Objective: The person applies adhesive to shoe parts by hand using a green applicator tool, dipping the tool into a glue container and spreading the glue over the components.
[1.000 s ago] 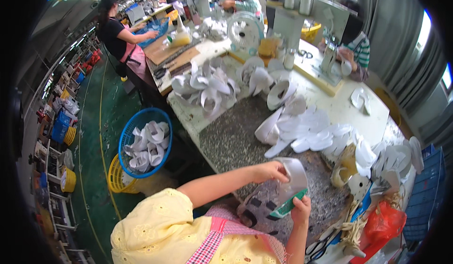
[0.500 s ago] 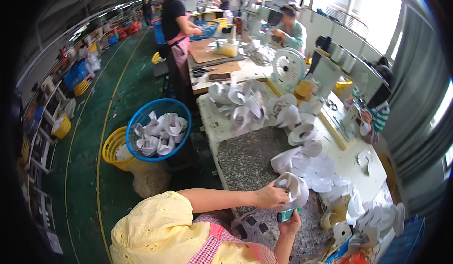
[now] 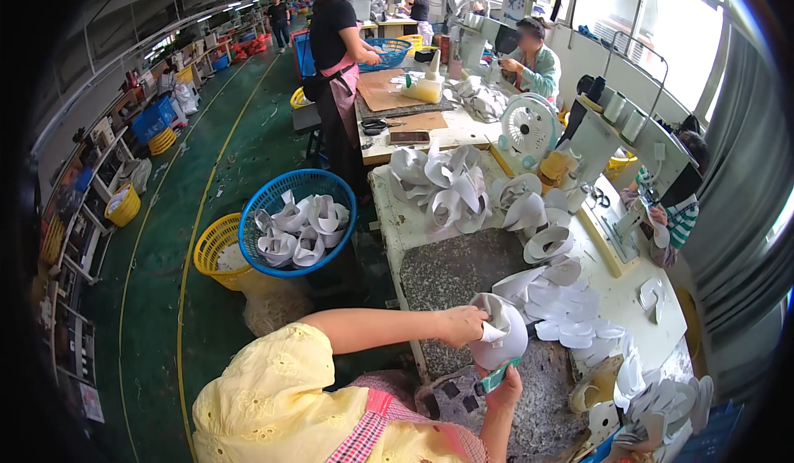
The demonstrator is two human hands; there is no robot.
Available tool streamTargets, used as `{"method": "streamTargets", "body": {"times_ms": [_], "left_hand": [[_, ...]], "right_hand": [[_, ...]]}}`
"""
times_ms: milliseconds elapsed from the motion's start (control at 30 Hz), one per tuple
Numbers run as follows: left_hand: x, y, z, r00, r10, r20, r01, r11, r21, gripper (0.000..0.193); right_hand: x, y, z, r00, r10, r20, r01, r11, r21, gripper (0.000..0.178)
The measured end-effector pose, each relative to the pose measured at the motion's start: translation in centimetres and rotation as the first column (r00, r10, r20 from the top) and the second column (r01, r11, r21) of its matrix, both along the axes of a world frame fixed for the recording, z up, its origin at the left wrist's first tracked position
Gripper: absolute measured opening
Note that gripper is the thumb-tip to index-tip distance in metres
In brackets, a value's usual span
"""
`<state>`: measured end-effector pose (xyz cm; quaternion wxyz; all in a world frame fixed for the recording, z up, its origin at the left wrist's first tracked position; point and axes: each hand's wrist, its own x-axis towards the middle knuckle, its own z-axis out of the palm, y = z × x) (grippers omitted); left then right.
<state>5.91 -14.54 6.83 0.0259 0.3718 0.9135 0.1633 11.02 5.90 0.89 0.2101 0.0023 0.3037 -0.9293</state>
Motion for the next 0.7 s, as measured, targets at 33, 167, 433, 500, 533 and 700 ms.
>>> {"method": "streamTargets", "body": {"times_ms": [33, 167, 433, 500, 533, 700], "left_hand": [[0.0, -0.1, 0.9, 0.998, -0.054, 0.018, 0.056, 0.984, -0.168, 0.022], [-0.1, 0.7, 1.4, 0.939, -0.295, -0.179, 0.221, 0.912, -0.345, 0.007], [-0.8, 1.5, -0.3, 0.825, -0.480, -0.299, 0.395, 0.868, -0.303, 0.012], [-1.1, 1.4, -0.3, 0.832, -0.515, -0.203, 0.431, 0.833, -0.347, 0.013], [-1.5, 1.5, -1.1, 0.807, -0.546, -0.226, 0.454, 0.817, -0.355, 0.011], [-0.9, 1.9, -0.4, 0.748, -0.497, -0.440, 0.502, 0.857, -0.114, 0.012]], "right_hand": [[0.1, 0.4, -0.4, 1.000, 0.013, -0.014, -0.012, 1.000, 0.027, 0.044], [0.5, 0.2, 0.5, 0.999, -0.006, -0.040, 0.010, 0.995, 0.095, 0.047], [1.0, 2.4, -0.7, 1.000, -0.007, 0.002, 0.006, 0.998, 0.062, 0.042], [0.9, 2.5, 0.1, 1.000, -0.019, 0.013, 0.018, 0.998, 0.061, 0.037], [1.0, 2.8, 0.5, 1.000, -0.021, 0.001, 0.021, 0.996, 0.085, 0.036], [0.7, 3.8, 1.6, 0.994, -0.104, -0.019, 0.106, 0.982, 0.160, 0.033]]}}
